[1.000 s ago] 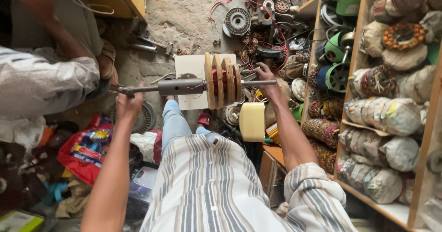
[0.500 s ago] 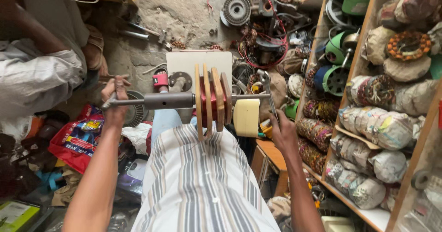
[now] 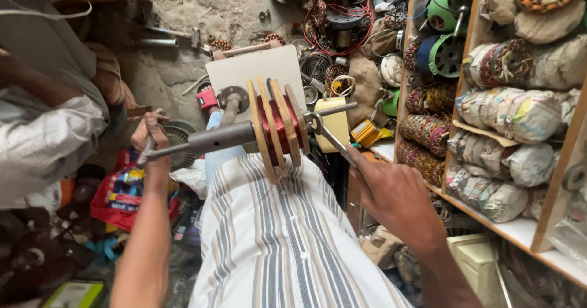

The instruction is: The person winds red wire onto a wooden bobbin using a manual winding jig. They cut the wire with pliers, remove the bobbin from the jig, and then hand-wind additional wire onto the bobbin on a workbench.

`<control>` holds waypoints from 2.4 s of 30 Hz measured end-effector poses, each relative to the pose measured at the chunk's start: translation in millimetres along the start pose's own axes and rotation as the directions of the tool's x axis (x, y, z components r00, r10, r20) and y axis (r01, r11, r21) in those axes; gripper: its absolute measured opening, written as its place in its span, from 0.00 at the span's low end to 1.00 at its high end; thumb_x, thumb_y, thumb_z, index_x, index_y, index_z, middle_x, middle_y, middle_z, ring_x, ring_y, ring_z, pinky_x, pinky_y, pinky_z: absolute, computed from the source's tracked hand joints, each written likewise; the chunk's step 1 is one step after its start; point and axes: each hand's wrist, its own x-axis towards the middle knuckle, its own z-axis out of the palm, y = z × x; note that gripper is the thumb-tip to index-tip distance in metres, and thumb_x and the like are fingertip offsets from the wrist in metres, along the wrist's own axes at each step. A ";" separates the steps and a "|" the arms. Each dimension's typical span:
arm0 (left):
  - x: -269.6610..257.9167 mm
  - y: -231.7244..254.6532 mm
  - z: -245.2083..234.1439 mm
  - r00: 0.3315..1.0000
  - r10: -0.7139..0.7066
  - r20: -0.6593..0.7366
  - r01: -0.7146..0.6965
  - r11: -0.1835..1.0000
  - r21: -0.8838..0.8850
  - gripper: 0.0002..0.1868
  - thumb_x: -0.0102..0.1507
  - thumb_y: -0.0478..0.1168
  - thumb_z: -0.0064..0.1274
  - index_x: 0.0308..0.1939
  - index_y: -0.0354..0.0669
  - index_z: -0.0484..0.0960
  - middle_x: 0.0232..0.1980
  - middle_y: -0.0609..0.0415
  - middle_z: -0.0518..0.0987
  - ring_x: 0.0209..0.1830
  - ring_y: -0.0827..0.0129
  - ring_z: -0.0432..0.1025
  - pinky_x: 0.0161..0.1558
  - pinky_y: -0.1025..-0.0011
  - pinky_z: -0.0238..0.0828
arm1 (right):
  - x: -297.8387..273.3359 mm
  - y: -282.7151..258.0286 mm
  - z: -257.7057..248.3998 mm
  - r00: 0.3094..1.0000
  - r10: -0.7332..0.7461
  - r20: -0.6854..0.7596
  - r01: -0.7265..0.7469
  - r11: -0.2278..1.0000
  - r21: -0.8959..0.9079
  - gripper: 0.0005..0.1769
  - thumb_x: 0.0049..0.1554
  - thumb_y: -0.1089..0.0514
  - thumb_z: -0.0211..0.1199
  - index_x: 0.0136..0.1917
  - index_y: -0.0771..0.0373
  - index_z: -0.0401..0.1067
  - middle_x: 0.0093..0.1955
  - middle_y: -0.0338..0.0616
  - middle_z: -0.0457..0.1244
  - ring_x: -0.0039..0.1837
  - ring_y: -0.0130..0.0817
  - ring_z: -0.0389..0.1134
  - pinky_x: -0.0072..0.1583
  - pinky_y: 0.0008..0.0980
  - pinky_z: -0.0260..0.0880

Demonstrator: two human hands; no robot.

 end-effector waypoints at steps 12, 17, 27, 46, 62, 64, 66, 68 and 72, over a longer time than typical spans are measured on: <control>-0.8 7.4 -3.0 0.996 -0.087 0.010 0.088 0.990 -0.107 0.31 0.79 0.52 0.39 0.36 0.28 0.82 0.46 0.42 0.85 0.45 0.63 0.79 0.48 0.68 0.74 | 16.6 -33.8 26.3 0.995 -0.071 -0.077 0.061 0.991 -0.119 0.31 0.53 0.62 0.59 0.70 0.70 0.63 0.33 0.52 0.66 0.39 0.53 0.68 0.44 0.54 0.66; -5.1 6.2 -5.2 0.989 -0.144 0.044 0.147 0.985 -0.086 0.30 0.78 0.52 0.38 0.41 0.28 0.84 0.42 0.39 0.84 0.43 0.65 0.78 0.48 0.69 0.73 | 12.1 -34.3 79.1 0.996 0.067 -0.067 -0.072 0.994 -0.086 0.34 0.51 0.65 0.56 0.71 0.74 0.60 0.32 0.54 0.66 0.34 0.53 0.69 0.38 0.53 0.67; -19.7 25.0 -17.4 0.981 -0.133 0.143 0.152 0.980 -0.127 0.32 0.78 0.52 0.36 0.37 0.25 0.83 0.34 0.43 0.82 0.29 0.68 0.73 0.36 0.68 0.69 | 92.0 22.7 257.3 0.908 0.147 -0.393 -0.072 0.977 0.200 0.19 0.64 0.56 0.55 0.64 0.70 0.64 0.36 0.58 0.66 0.40 0.57 0.68 0.46 0.57 0.65; -21.2 29.7 -21.8 0.980 -0.016 0.200 0.045 0.989 -0.140 0.31 0.81 0.48 0.37 0.35 0.24 0.81 0.38 0.43 0.83 0.53 0.63 0.79 0.51 0.68 0.72 | 223.9 152.2 79.3 0.221 -0.799 -0.559 0.114 0.591 -0.799 0.12 0.68 0.43 0.61 0.49 0.49 0.72 0.74 0.25 0.65 0.76 0.33 0.55 0.78 0.46 0.47; -18.3 15.3 -9.7 0.995 -0.016 0.101 0.022 0.998 -0.057 0.27 0.76 0.46 0.41 0.31 0.27 0.82 0.28 0.42 0.81 0.28 0.63 0.76 0.38 0.64 0.71 | 30.8 72.2 179.0 0.907 0.319 -0.274 -0.357 0.928 -0.103 0.12 0.57 0.55 0.64 0.54 0.56 0.76 0.27 0.47 0.67 0.29 0.39 0.65 0.39 0.41 0.65; -18.5 15.1 -11.0 0.994 -0.027 0.109 0.038 0.995 -0.097 0.26 0.75 0.45 0.41 0.32 0.27 0.82 0.28 0.42 0.81 0.28 0.63 0.77 0.38 0.64 0.72 | 45.8 59.0 222.2 0.931 0.221 -0.289 -0.059 0.875 0.480 0.13 0.58 0.52 0.61 0.50 0.63 0.76 0.36 0.47 0.69 0.34 0.35 0.69 0.39 0.40 0.67; -17.5 16.5 -9.7 0.995 -0.016 0.094 0.024 0.996 -0.086 0.26 0.75 0.45 0.42 0.31 0.27 0.81 0.29 0.42 0.81 0.28 0.63 0.77 0.38 0.64 0.72 | 63.5 37.8 261.1 0.950 0.302 -0.074 -0.157 0.671 0.724 0.20 0.65 0.45 0.54 0.55 0.65 0.72 0.37 0.42 0.69 0.38 0.35 0.70 0.43 0.40 0.71; -18.8 17.7 -8.9 0.995 -0.027 0.092 0.034 0.996 -0.079 0.26 0.75 0.45 0.42 0.31 0.26 0.81 0.29 0.42 0.81 0.28 0.63 0.76 0.38 0.64 0.72 | 66.6 19.7 291.0 0.941 0.269 -0.203 0.006 0.591 0.807 0.21 0.68 0.45 0.51 0.54 0.66 0.70 0.37 0.46 0.67 0.41 0.35 0.68 0.46 0.39 0.69; -22.2 19.9 -12.1 0.994 -0.028 0.107 0.037 0.996 -0.084 0.25 0.75 0.45 0.43 0.34 0.26 0.82 0.28 0.40 0.80 0.28 0.59 0.76 0.37 0.63 0.71 | 60.6 22.3 321.8 0.930 0.310 -0.197 0.069 0.379 0.923 0.21 0.68 0.45 0.51 0.55 0.67 0.68 0.41 0.48 0.61 0.44 0.33 0.63 0.48 0.37 0.68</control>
